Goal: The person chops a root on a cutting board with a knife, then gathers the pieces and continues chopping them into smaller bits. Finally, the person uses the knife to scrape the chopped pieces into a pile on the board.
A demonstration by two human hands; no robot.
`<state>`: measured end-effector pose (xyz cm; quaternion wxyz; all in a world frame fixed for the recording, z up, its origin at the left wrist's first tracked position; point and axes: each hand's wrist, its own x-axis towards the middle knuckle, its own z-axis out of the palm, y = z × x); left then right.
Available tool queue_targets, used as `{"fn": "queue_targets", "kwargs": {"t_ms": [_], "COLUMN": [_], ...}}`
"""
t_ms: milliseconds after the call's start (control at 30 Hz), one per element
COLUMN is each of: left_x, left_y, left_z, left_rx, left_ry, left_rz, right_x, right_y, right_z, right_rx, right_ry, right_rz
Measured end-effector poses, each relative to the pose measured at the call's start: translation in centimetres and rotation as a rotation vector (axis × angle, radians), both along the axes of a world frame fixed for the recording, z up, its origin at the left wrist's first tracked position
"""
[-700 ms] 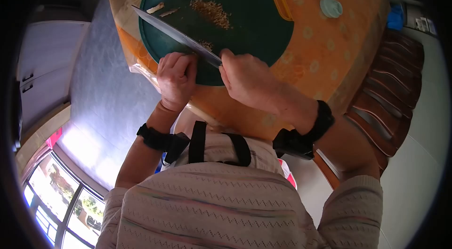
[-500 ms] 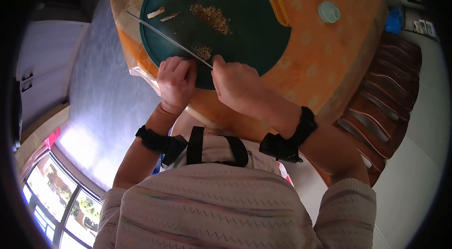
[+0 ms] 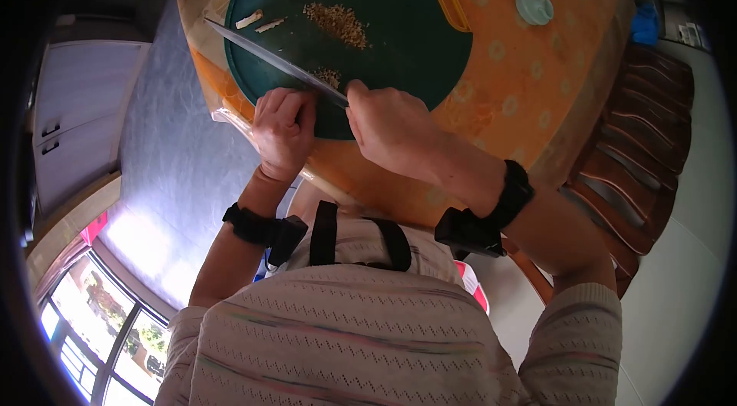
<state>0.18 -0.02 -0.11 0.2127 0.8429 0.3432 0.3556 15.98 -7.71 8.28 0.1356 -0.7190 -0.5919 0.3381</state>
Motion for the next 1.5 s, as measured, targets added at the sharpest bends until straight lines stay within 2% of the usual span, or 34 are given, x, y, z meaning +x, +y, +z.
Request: {"fn": "queue_targets", "kwargs": {"t_ms": [400,500,800,1000,1067,1267,1500], "left_x": [0.0,0.1,-0.1,0.0,0.0,0.1,0.2], "left_y": [0.1,-0.1,-0.3,-0.2,-0.2,-0.2,0.0], "left_z": [0.2,-0.2,0.1,0.2,0.1,0.0,-0.2], "left_rx": [0.004,-0.006,0.036,-0.015,-0.055,-0.034,-0.014], "left_ry": [0.002,0.002,0.021,0.032,0.017,0.011,-0.014], "left_rz": [-0.056,-0.023,-0.058,-0.015,0.01,0.031,0.02], "right_x": [-1.2,-1.2,0.0,0.3,0.3,0.4,0.3], "right_y": [0.3,0.7,0.2,-0.4,-0.7,-0.3,0.1], "right_z": [-0.6,-0.2,-1.2,-1.0,-1.4,0.3,-0.3], "right_rx": [0.065,-0.045,0.028,-0.021,0.11,-0.011,0.024], "right_ry": [-0.125,-0.114,-0.016,0.043,0.058,0.039,0.007], "right_rz": [0.024,0.074,-0.062,-0.054,-0.044,-0.047,-0.009]}}
